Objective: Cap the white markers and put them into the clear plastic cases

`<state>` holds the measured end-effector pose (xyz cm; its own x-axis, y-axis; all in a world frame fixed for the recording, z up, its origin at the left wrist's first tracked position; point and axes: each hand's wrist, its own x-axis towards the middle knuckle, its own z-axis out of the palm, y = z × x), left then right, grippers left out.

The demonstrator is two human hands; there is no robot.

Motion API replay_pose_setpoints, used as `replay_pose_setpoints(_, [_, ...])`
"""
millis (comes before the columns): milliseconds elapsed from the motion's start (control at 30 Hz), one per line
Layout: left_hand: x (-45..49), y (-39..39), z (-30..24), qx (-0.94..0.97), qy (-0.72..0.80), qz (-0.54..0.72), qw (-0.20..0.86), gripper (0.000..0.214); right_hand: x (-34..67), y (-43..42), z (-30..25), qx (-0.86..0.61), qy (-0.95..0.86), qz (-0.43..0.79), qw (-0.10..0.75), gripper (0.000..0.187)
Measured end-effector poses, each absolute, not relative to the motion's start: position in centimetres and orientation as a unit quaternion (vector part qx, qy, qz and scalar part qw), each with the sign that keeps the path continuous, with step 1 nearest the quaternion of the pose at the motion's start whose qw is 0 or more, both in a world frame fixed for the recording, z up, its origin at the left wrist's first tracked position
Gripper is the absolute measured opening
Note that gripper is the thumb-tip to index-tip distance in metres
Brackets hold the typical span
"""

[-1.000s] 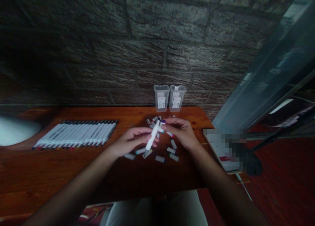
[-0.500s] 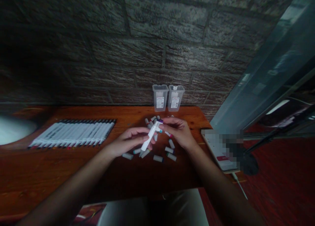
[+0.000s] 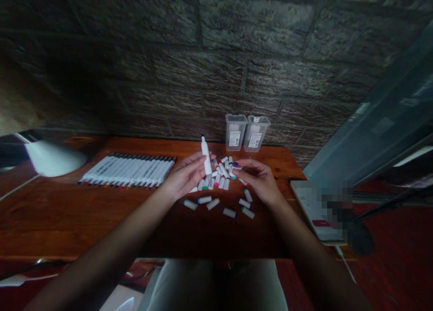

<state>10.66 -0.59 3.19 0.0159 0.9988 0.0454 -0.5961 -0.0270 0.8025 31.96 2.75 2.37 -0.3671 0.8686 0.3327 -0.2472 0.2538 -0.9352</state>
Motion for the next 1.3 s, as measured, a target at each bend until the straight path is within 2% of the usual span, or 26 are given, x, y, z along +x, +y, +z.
replay_pose_setpoints(167, [10.3,-0.3,3.7,0.276,0.303,0.69,0.596,0.011,31.3,2.1,1.8,-0.243,-0.664,0.544,0.452,0.023])
replay_pose_setpoints(833, [10.2,-0.6,3.3,0.348,0.267,0.659,0.611,0.027,31.2,1.5,1.9,-0.224,-0.683,0.568,0.402,0.023])
replay_pose_setpoints(1133, [10.2,-0.4,3.0,0.358,0.247,0.658,0.615,0.022,31.2,1.4,2.3,-0.221,-0.699,0.549,0.401,0.021])
replay_pose_setpoints(1300, [10.3,-0.6,2.8,0.394,0.284,0.642,0.594,0.023,31.4,2.2,2.0,-0.292,-0.664,0.536,0.432,0.026])
